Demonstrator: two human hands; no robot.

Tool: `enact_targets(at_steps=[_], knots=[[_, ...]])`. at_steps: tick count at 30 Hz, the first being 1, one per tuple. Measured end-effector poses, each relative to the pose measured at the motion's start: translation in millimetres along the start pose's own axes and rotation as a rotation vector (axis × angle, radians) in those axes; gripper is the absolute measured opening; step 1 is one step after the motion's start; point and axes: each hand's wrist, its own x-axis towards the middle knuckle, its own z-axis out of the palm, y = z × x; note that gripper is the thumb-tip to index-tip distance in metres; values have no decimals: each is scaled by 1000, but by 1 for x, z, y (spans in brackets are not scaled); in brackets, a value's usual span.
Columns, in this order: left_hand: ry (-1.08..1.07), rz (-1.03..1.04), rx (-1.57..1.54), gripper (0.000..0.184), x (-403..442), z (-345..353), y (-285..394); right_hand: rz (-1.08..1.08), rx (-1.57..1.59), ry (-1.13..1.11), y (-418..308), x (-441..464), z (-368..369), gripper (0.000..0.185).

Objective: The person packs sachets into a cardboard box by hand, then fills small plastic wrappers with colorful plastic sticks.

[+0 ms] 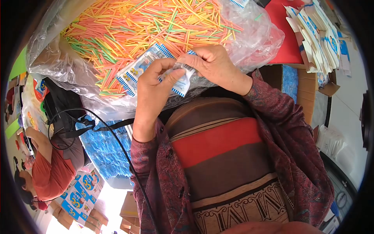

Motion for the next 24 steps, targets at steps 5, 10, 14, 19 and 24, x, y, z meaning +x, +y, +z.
enact_targets(at_steps=[5,10,14,19,24], knots=[[-4,130,35,8,5,-2,-7,-87,-227,-120,-9,4,-12,23],[251,204,107,7,6,-22,-12,-214,-236,95,-14,29,-37,19],[314,7,-421,6,10,-17,-3,-492,-871,-13,-4,70,-55,18],[276,-33,-542,7,20,-10,-27,-478,-924,-79,-8,68,-57,18],[307,-46,-456,7,20,-14,-30,-458,-988,-161,-12,65,-59,18]])
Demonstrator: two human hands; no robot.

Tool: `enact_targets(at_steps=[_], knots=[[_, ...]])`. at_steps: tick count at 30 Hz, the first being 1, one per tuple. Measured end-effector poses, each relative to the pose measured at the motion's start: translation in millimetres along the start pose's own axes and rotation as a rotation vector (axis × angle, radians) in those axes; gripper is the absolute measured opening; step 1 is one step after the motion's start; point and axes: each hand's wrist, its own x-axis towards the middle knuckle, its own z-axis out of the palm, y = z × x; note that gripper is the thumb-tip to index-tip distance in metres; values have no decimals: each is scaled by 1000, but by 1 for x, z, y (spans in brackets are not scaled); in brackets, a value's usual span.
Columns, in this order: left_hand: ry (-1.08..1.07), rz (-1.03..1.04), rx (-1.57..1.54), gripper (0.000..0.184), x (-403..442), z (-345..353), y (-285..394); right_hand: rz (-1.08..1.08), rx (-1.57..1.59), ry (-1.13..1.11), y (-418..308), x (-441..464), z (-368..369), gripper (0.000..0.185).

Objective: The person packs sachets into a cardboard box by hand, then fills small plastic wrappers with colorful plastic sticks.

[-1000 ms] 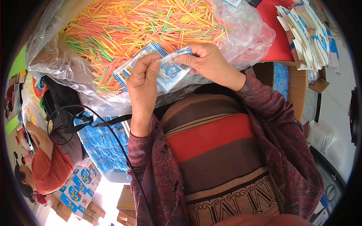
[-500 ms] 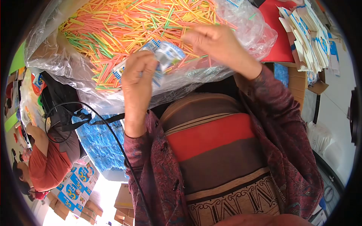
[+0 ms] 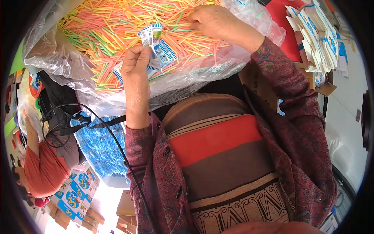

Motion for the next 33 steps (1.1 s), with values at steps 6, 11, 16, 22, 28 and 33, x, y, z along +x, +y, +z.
enact_targets(at_steps=[6,11,16,22,28,33], knots=[[-5,-1,75,6,-1,1,-1,-22,-46,-108,-1,-4,-2,19],[-2,5,104,5,0,2,-3,49,-131,-138,-11,-2,13,23],[19,13,116,5,-2,4,-4,37,-164,3,-5,-1,38,24],[6,12,89,5,-1,3,-4,90,-17,10,5,3,35,23],[10,2,84,6,0,2,-5,225,50,-28,4,10,22,21],[11,-17,-5,7,-3,0,-1,171,214,107,14,10,20,24]])
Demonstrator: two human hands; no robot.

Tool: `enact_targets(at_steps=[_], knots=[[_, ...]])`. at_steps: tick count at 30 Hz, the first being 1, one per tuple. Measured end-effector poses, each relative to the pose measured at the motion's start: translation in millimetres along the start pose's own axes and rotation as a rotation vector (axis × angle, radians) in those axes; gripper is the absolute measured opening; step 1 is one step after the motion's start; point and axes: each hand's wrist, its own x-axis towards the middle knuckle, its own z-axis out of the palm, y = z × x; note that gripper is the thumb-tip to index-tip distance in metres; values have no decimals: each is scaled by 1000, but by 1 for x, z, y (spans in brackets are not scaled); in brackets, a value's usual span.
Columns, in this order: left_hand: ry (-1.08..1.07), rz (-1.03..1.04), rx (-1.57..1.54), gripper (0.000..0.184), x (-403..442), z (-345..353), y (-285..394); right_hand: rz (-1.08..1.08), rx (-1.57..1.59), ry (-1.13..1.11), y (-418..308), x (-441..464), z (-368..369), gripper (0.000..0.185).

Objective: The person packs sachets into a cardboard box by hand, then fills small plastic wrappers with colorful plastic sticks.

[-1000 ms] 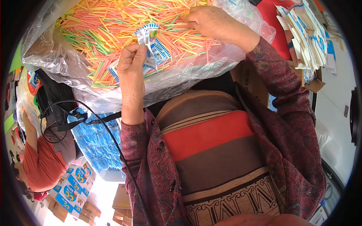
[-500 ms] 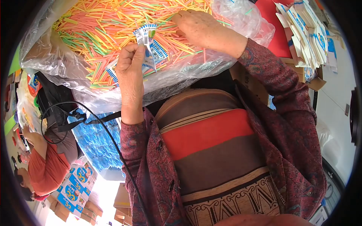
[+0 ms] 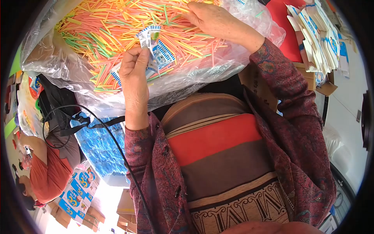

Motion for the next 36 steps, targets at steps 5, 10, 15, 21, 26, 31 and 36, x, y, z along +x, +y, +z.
enact_targets(at_steps=[5,10,15,21,26,31,36], knots=[[-51,31,-196,7,5,0,16,-57,181,116,4,3,-5,30],[-186,106,-317,9,23,28,35,230,512,-190,-21,-4,-22,32],[-397,17,-388,7,34,69,32,136,451,-199,-11,-12,-10,27],[-602,-35,-568,10,42,73,1,-67,368,10,13,-18,22,25],[-409,82,-381,12,33,60,21,229,643,-104,-8,-16,7,24],[-221,156,-76,2,22,47,27,96,925,60,-14,-19,-8,32],[-190,247,102,8,23,35,10,199,1033,63,-33,-34,-43,28]])
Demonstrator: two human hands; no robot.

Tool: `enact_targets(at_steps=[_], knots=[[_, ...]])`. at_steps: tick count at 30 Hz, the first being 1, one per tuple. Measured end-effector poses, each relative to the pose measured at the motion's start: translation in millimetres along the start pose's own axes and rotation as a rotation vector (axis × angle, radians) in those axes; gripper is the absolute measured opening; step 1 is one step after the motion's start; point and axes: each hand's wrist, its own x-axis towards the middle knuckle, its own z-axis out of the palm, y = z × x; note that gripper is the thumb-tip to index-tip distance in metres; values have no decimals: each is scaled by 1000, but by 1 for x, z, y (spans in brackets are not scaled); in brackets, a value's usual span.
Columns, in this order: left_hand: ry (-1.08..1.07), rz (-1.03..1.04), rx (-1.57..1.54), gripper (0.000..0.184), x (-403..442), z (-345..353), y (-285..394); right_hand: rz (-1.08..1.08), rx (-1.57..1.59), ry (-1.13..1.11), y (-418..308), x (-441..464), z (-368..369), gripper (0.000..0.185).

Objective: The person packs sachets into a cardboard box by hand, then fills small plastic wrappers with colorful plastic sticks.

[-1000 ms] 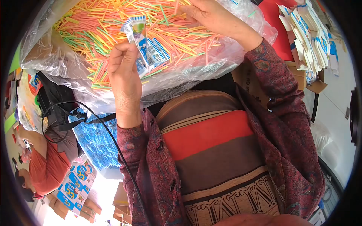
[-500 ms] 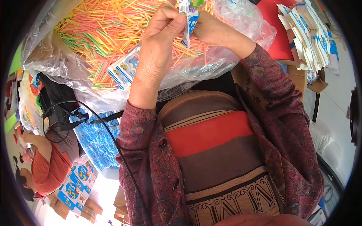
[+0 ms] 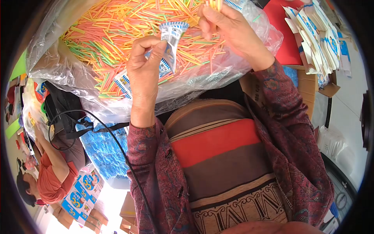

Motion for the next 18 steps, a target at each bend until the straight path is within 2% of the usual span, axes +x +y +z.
enact_targets(at_steps=[2,6,10,13,14,17,18], knots=[[5,47,73,8,1,-1,-1,39,47,15,-6,-6,2,27],[5,170,260,11,0,2,0,-99,-152,-40,-14,-13,6,24],[-3,262,400,12,0,3,5,15,-281,-80,-21,-14,8,23],[0,307,490,13,0,2,7,-201,-199,49,-24,-12,11,25],[-7,313,496,13,-1,1,8,-200,-198,48,-28,-11,14,25],[-27,329,502,13,0,5,10,80,-326,-64,-44,-13,22,31],[-43,311,505,13,0,7,13,81,-327,-63,-39,-14,20,31]])
